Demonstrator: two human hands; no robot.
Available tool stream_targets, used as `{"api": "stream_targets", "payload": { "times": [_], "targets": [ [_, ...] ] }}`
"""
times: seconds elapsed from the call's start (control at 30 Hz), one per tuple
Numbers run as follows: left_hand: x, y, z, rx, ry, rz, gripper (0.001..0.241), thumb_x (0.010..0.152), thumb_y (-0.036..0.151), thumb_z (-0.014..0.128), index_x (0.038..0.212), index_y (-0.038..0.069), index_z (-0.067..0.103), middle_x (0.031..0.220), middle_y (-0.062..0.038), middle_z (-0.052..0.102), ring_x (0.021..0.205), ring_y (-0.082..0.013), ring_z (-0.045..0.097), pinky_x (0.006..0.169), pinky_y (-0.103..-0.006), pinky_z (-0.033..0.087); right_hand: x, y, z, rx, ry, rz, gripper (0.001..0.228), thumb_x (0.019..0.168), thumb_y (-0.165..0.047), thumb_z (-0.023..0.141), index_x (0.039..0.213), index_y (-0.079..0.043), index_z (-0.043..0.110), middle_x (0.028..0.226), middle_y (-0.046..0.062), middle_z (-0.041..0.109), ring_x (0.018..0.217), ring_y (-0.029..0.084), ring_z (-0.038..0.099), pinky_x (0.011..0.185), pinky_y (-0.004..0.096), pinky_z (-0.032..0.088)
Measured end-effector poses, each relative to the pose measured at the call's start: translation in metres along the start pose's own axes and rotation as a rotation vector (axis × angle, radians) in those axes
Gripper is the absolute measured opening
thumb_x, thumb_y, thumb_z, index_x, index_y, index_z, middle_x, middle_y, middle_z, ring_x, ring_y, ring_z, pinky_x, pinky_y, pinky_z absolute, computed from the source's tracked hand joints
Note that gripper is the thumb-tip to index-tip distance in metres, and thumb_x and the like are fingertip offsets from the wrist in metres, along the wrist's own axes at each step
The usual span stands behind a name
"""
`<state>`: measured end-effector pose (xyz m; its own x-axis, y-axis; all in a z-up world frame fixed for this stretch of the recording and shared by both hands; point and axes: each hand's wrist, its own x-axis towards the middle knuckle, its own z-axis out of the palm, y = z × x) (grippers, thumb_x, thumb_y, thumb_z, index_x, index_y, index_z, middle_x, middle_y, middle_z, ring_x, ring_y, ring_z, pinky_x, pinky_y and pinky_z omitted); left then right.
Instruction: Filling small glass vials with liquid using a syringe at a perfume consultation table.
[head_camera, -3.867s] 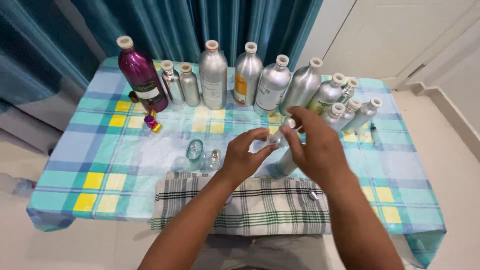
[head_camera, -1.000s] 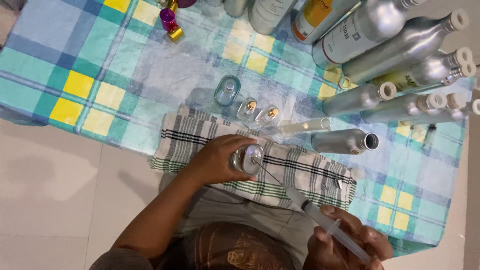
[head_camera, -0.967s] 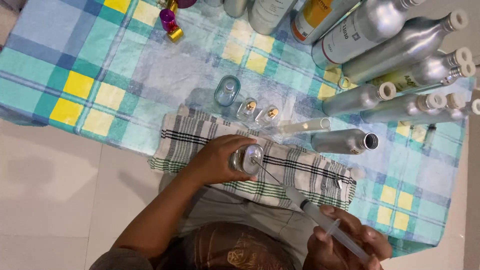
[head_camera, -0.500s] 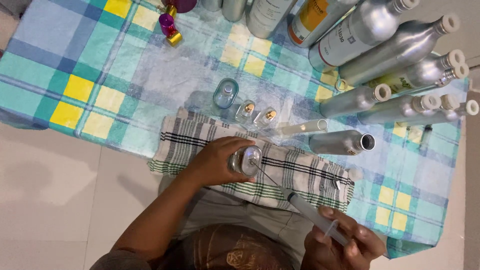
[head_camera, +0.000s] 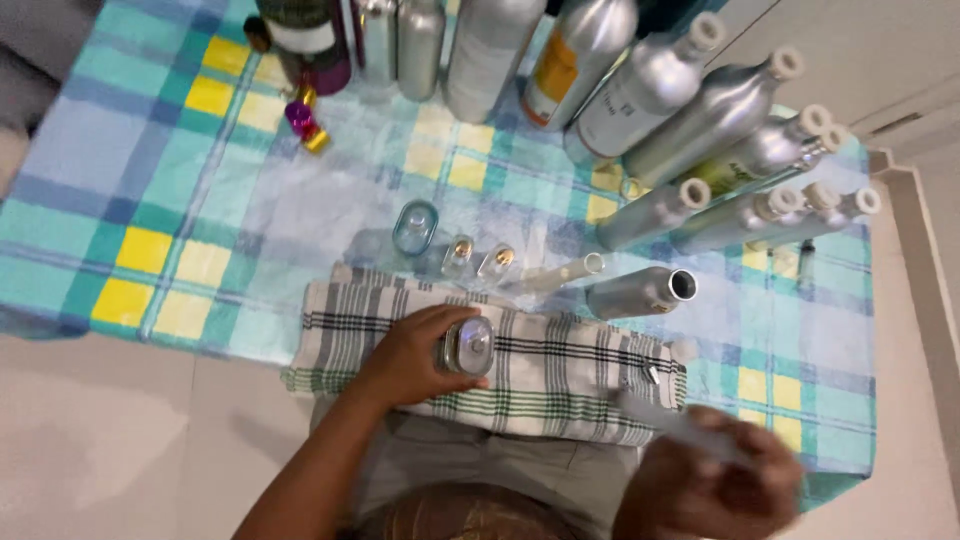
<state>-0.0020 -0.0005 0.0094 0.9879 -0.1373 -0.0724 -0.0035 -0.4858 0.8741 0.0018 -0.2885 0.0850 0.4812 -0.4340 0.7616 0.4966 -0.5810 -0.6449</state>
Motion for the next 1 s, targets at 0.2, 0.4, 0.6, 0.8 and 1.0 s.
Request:
{"api": "stream_targets", "payload": {
  "times": [0.2, 0.4, 0.6, 0.8, 1.0],
  "targets": [
    [0.001, 0.004, -0.001, -0.006, 0.003, 0.024, 0.093, 0.067, 0.053, 0.092, 0.146, 0.022, 0.056, 0.151, -0.007, 0.058, 0.137, -0.0310, 0.055, 0.107, -0.0504, 0.049, 0.092, 0.024, 0.019, 0.264, 0.137, -0.242, 0.038, 0.109, -0.031, 0.067, 0.135, -0.011, 0.047, 0.130, 0.016, 0.048, 0.098, 0.036, 0.050, 0.086, 0.047, 0.045],
    [0.000, -0.003, 0.006, -0.020, 0.079, -0.037, 0.101, 0.060, 0.050, 0.098, 0.147, 0.019, 0.056, 0.150, -0.005, 0.060, 0.138, -0.0262, 0.056, 0.112, -0.0411, 0.044, 0.100, 0.042, 0.051, 0.415, -0.007, -0.354, 0.033, 0.103, 0.006, 0.064, 0.133, -0.003, 0.054, 0.117, 0.028, 0.049, 0.096, 0.042, 0.058, 0.077, 0.053, 0.063],
    [-0.002, -0.021, 0.008, -0.403, 0.265, 0.210, 0.122, 0.066, 0.084, 0.070, 0.156, 0.009, 0.037, 0.141, -0.012, 0.065, 0.136, -0.0311, 0.060, 0.116, -0.0523, 0.045, 0.109, 0.034, 0.076, 0.402, -0.215, -0.417, 0.029, 0.101, 0.002, 0.070, 0.127, 0.005, 0.056, 0.119, 0.030, 0.056, 0.114, 0.039, 0.060, 0.091, 0.046, 0.065],
    [0.038, 0.047, -0.026, -0.325, 0.434, 0.387, 0.067, 0.085, 0.042, 0.083, 0.132, -0.001, 0.066, 0.119, -0.018, 0.073, 0.118, -0.0363, 0.069, 0.105, -0.0521, 0.048, 0.118, 0.018, 0.109, 0.365, -0.474, -0.484, 0.033, 0.084, -0.007, 0.090, 0.110, 0.006, 0.073, 0.103, 0.020, 0.072, 0.092, 0.041, 0.072, 0.083, 0.047, 0.059],
    [0.099, 0.128, -0.029, -0.033, 0.312, 0.559, 0.057, 0.081, 0.023, 0.090, 0.133, 0.012, 0.068, 0.119, -0.010, 0.075, 0.114, -0.0330, 0.072, 0.100, -0.0449, 0.055, 0.132, -0.003, 0.123, 0.174, -0.886, -0.563, 0.030, 0.086, -0.012, 0.084, 0.111, -0.003, 0.071, 0.087, 0.018, 0.068, 0.080, 0.044, 0.068, 0.073, 0.056, 0.055]
  ]
}}
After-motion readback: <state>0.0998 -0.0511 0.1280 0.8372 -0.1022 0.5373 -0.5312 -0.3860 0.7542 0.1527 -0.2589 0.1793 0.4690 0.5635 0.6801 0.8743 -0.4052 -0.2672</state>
